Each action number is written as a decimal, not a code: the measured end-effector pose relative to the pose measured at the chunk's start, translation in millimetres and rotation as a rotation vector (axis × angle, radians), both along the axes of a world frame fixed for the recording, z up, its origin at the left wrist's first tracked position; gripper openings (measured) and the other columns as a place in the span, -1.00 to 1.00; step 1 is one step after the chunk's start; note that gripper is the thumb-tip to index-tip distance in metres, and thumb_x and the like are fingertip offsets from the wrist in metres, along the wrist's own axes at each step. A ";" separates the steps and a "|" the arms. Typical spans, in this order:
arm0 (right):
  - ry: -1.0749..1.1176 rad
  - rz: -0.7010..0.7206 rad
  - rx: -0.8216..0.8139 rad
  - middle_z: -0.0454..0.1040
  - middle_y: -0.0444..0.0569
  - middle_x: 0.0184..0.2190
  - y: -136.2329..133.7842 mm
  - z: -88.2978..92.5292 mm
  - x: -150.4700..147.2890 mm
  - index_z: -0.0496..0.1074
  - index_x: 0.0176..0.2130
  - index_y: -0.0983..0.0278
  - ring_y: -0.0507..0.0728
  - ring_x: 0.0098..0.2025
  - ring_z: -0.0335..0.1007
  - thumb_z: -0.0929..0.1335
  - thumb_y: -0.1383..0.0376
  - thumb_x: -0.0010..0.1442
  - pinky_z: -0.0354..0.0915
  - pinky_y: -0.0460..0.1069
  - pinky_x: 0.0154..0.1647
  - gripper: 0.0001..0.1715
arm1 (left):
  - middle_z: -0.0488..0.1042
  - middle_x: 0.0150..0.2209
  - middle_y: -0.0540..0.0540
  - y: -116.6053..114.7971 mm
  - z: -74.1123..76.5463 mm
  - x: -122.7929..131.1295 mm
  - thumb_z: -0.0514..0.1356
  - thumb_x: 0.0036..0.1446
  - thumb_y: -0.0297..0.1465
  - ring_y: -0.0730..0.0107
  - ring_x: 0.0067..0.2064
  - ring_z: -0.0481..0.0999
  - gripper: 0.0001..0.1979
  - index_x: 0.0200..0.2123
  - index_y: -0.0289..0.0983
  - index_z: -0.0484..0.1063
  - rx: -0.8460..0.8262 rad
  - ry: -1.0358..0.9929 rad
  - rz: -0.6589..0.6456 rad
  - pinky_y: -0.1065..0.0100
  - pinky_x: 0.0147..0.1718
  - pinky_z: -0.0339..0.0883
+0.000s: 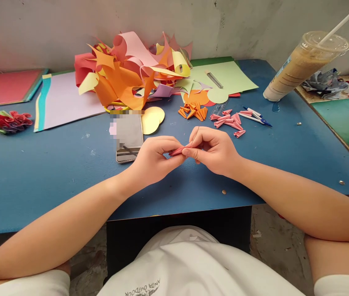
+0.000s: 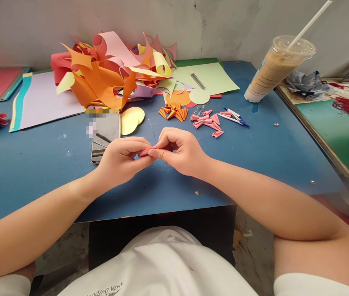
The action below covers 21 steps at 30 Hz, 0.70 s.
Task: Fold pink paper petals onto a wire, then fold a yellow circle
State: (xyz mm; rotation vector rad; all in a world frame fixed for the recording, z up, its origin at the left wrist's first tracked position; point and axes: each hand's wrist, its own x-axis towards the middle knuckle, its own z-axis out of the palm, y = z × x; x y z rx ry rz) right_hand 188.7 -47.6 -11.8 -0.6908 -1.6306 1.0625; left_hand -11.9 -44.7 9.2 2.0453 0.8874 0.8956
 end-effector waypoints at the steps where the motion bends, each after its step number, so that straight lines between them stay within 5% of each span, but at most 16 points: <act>1: -0.018 -0.008 0.021 0.42 -0.11 -0.43 1.1 -0.2 0.8 0.49 -0.43 0.27 -0.01 -0.47 0.33 0.59 0.13 0.21 0.30 -0.07 -0.53 -0.64 | 0.40 -0.50 -0.02 0.3 0.5 -0.2 0.28 0.21 -0.43 0.49 -0.44 0.28 -0.73 -0.55 -0.29 0.40 -0.011 0.003 0.007 0.40 -0.44 0.21; 6: -0.114 0.073 0.064 0.47 -0.05 -0.30 5.2 3.0 6.7 0.60 -0.23 0.26 0.01 -0.39 0.44 0.50 0.16 0.34 0.41 -0.06 -0.44 -0.79 | 0.24 -0.57 0.07 1.3 4.4 -2.8 0.34 0.19 -0.37 0.54 -0.48 0.15 -0.67 -0.57 -0.30 0.36 -0.110 -0.022 0.035 0.42 -0.51 0.08; 12: -0.114 0.168 0.028 0.47 -0.05 -0.25 7.0 3.0 10.7 0.59 -0.19 0.26 0.00 -0.40 0.48 0.45 0.23 0.38 0.46 -0.06 -0.41 -0.86 | 0.31 -0.53 0.02 3.4 4.2 -7.0 0.36 0.20 -0.28 0.50 -0.45 0.20 -0.70 -0.50 -0.31 0.47 -0.263 -0.035 -0.014 0.39 -0.50 0.10; 21: -0.130 0.057 0.057 0.48 -0.05 -0.30 5.2 -5.1 5.1 0.62 -0.21 0.25 0.02 -0.36 0.45 0.47 0.30 0.35 0.43 -0.06 -0.40 -0.93 | 0.28 -0.55 0.03 3.3 3.1 -4.9 0.25 0.22 -0.37 0.51 -0.46 0.17 -0.67 -0.58 -0.29 0.33 -0.020 0.088 0.018 0.40 -0.49 0.10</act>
